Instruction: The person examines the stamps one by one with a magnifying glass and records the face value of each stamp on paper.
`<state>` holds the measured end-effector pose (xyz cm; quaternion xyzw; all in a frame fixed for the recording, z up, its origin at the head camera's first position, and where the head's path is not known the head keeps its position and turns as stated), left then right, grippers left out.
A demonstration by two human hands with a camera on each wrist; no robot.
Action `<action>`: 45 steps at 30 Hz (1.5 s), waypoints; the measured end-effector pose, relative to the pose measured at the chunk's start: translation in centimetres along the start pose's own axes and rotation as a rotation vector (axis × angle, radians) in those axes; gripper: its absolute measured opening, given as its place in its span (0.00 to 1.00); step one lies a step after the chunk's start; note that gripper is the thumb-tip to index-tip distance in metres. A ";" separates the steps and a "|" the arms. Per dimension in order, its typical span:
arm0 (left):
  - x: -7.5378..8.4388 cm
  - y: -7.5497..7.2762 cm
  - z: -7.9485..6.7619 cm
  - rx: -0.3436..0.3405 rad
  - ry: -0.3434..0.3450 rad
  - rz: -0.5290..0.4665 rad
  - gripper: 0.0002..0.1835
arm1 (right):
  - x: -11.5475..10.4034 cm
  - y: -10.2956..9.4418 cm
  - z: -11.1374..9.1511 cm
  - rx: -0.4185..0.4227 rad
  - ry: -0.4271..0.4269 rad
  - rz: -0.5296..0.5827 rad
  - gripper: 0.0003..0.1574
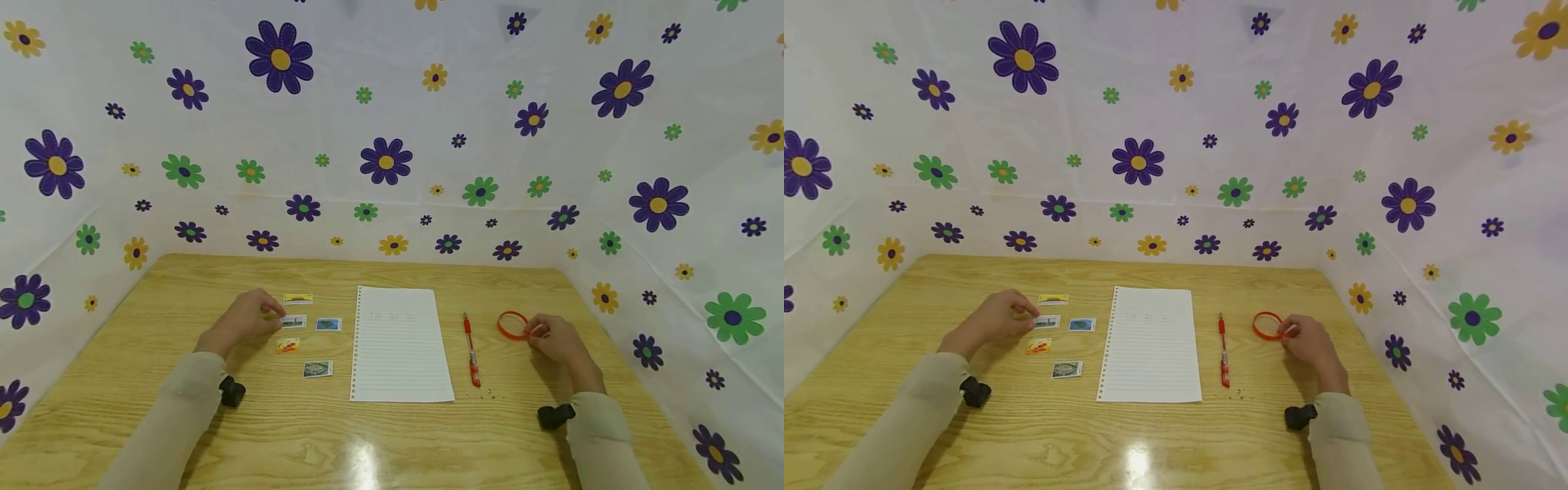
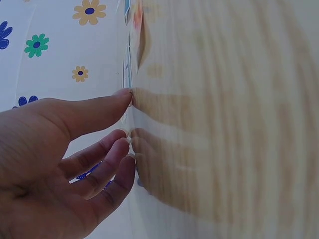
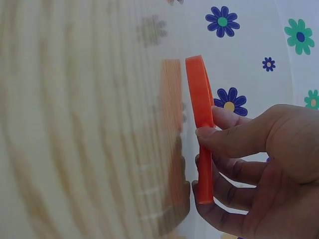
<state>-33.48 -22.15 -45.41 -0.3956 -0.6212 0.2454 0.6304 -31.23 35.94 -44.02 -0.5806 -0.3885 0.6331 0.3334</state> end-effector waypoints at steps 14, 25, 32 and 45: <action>0.2 -0.1 0.0 -0.004 -0.019 -0.010 0.10 | 0.9 -0.1 -0.1 -0.054 0.061 0.020 0.05; -0.3 0.1 0.3 0.006 0.015 0.004 0.09 | 1.0 -0.1 -0.1 -0.092 0.090 0.017 0.04; -0.3 0.0 0.3 -0.005 0.017 -0.008 0.10 | 0.9 -0.2 -0.2 -0.111 0.118 0.032 0.04; -0.3 0.1 0.4 0.002 0.037 0.015 0.10 | 0.5 -0.7 -0.4 -0.134 0.114 0.071 0.07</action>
Point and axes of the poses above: each hand's wrist, its own z-axis towards the middle knuckle, its own y-axis out of the palm, x = y × z, the point moved 4 cm from there along z, towards the middle knuckle, and after that the axes turned 1 degree about y, right-handed, at the moved point
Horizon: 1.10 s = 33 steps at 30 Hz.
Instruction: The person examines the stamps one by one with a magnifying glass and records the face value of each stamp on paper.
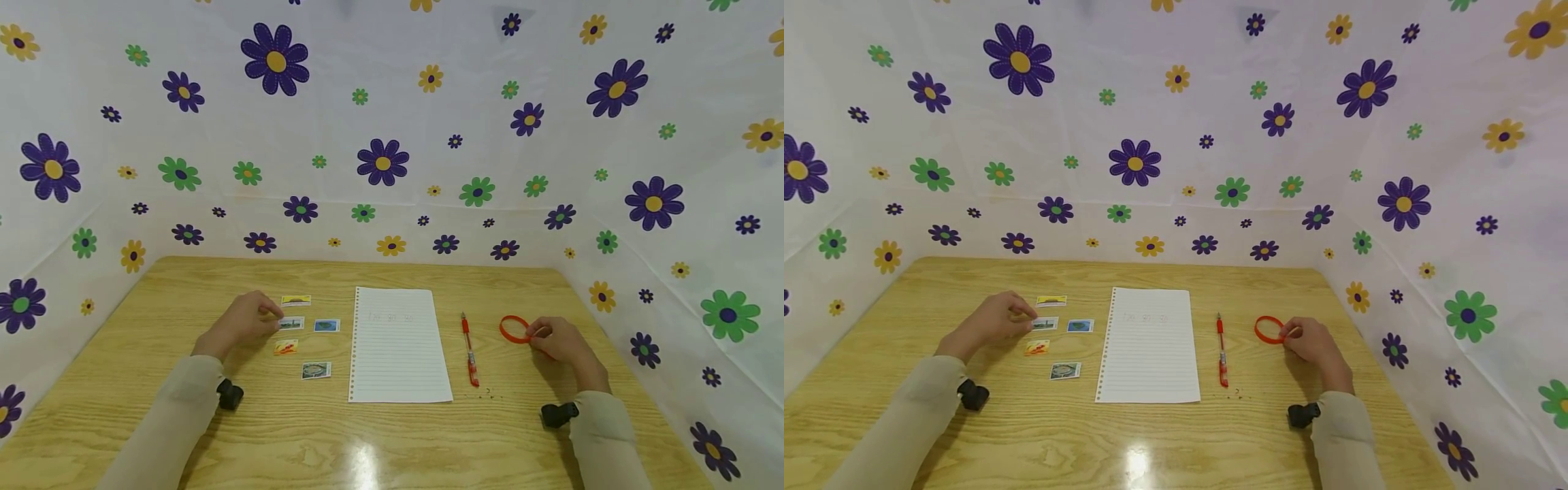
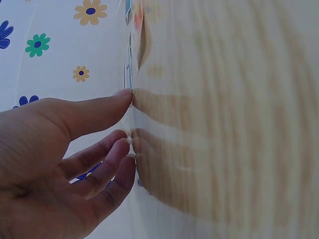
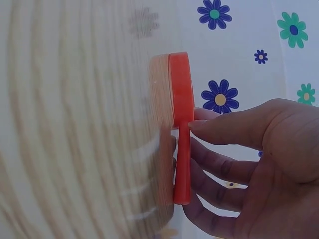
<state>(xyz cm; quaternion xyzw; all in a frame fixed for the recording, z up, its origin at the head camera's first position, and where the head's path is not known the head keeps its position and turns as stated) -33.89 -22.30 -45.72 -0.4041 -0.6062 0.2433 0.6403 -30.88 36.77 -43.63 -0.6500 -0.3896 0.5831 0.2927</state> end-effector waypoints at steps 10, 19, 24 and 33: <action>0.2 -0.2 -0.2 0.002 -0.007 -0.004 0.09 | -0.3 -0.5 -0.1 0.059 -0.035 -0.017 0.11; -0.1 0.1 0.1 0.007 0.002 0.013 0.09 | -0.9 -0.6 -0.4 0.081 -0.049 -0.008 0.14; 0.1 0.1 -0.1 0.006 0.009 0.016 0.09 | -1.1 -0.3 -0.3 0.096 -0.045 -0.009 0.14; 0.4 0.1 -0.3 0.010 -0.004 0.013 0.09 | -1.4 -0.2 -0.2 0.118 -0.035 -0.019 0.14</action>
Point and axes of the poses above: each hand's wrist, its own z-axis towards the middle knuckle, its own y-axis out of the palm, x = y × z, the point moved 4 cm from there along z, towards the middle knuckle, and after that the axes turned 1 degree about y, right-handed, at the moved point
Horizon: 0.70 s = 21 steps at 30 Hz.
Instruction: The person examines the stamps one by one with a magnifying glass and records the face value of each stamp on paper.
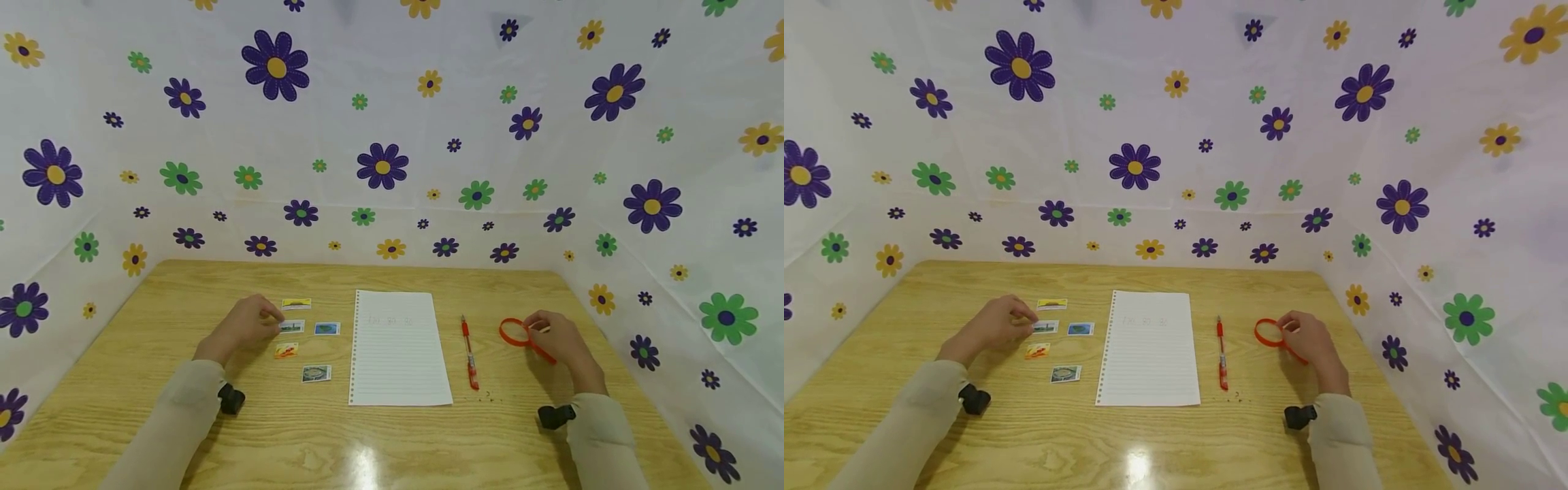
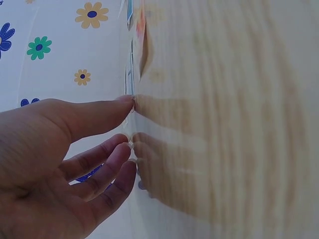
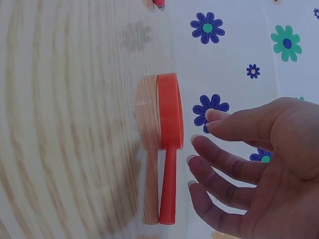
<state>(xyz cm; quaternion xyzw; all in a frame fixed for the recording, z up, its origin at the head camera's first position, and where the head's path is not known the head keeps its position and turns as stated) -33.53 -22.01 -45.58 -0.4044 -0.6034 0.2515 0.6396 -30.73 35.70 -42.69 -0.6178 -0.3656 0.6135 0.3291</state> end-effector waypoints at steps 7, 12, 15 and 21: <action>-0.2 0.2 0.1 0.008 0.009 0.001 0.09 | -0.4 -0.1 -0.2 -0.005 -0.014 -0.007 0.14; -0.1 0.2 0.0 0.006 0.001 0.002 0.09 | -0.7 -0.1 -0.2 0.010 -0.041 -0.016 0.13; -0.1 0.2 0.0 0.007 0.000 0.009 0.09 | -1.2 0.0 -0.1 0.027 -0.079 -0.018 0.12; 0.1 0.1 0.0 0.014 0.008 0.012 0.11 | -2.6 0.4 0.0 0.039 -0.133 -0.010 0.11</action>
Point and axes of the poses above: each hand's wrist, its own z-axis towards the middle knuckle, its own y-axis out of the palm, x = y × z, the point moved 4 cm from there along z, towards the middle knuckle, and after that the axes turned 1 degree about y, right-handed, at the moved point
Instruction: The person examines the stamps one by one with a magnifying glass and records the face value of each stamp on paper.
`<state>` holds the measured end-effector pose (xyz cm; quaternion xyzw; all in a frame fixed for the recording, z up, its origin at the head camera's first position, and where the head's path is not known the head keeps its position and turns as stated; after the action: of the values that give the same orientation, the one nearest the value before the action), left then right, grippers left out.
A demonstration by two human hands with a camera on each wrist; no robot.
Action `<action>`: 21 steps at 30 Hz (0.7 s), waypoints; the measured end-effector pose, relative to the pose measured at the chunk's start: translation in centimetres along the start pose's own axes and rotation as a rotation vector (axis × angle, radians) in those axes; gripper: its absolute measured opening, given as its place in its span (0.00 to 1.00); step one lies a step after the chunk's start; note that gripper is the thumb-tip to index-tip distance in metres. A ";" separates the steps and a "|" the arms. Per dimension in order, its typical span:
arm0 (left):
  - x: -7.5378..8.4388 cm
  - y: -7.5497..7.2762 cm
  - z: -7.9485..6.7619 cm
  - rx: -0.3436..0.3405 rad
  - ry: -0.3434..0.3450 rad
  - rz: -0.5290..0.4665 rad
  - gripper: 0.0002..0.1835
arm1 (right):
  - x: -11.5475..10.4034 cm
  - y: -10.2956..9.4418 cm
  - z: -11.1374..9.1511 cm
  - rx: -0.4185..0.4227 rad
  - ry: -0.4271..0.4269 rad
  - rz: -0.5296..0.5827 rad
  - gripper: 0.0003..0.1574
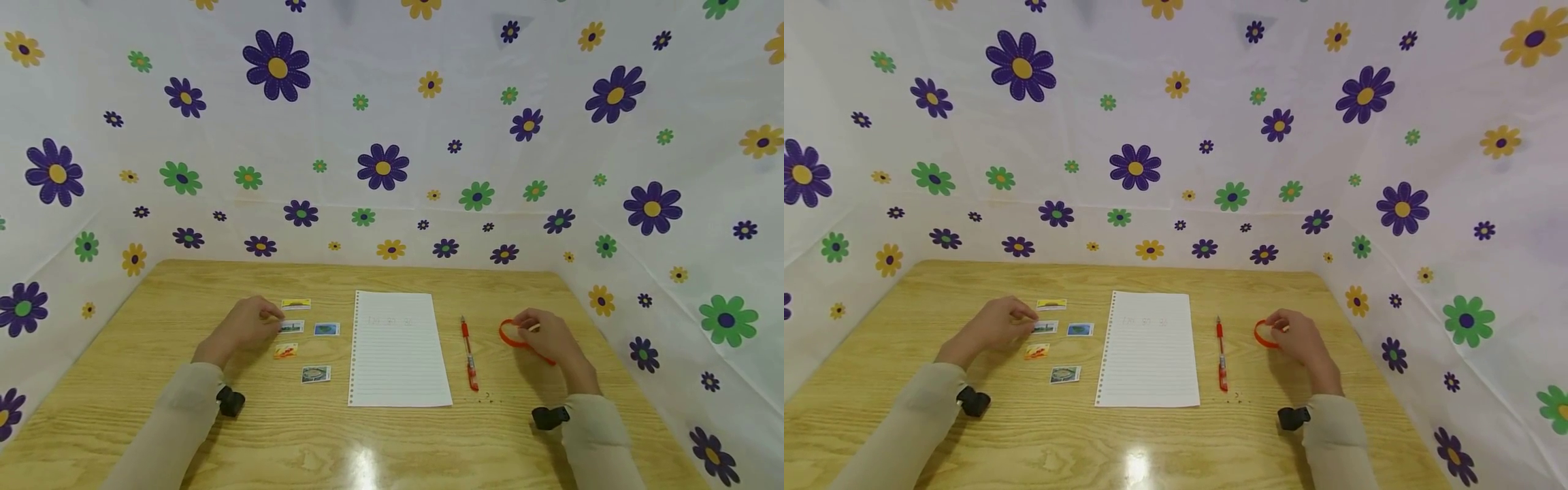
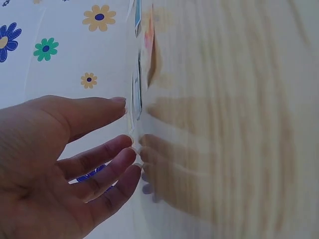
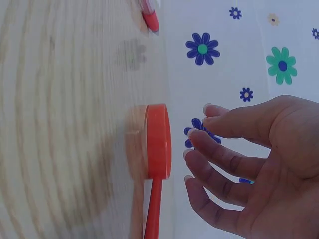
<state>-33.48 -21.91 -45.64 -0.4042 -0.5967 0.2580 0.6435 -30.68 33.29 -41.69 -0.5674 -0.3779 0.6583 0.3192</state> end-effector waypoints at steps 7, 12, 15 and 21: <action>1.8 0.5 -0.3 0.013 0.108 0.005 0.14 | -2.4 1.6 0.8 -0.060 -0.076 0.023 0.09; 4.3 1.6 -0.7 -0.016 0.193 0.050 0.19 | -4.3 2.9 1.5 -0.125 -0.123 0.013 0.10; 5.8 2.5 -1.2 -0.040 0.232 0.083 0.21 | -5.2 3.6 1.9 -0.159 -0.134 0.003 0.10; 8.3 4.7 -2.3 -0.138 0.330 0.134 0.25 | -6.6 4.6 2.4 -0.236 -0.097 -0.030 0.13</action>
<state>-29.23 -13.10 -44.79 -0.5231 -0.4710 0.1891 0.6847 -32.05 24.96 -42.14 -0.5630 -0.4763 0.6309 0.2412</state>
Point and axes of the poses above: each hand's wrist, its own z-axis towards the middle knuckle, its own y-axis out of the palm, x = y × z, the point moved 4 cm from there along z, towards the middle knuckle, and after that the axes turned 1 degree about y, right-handed, at the moved point
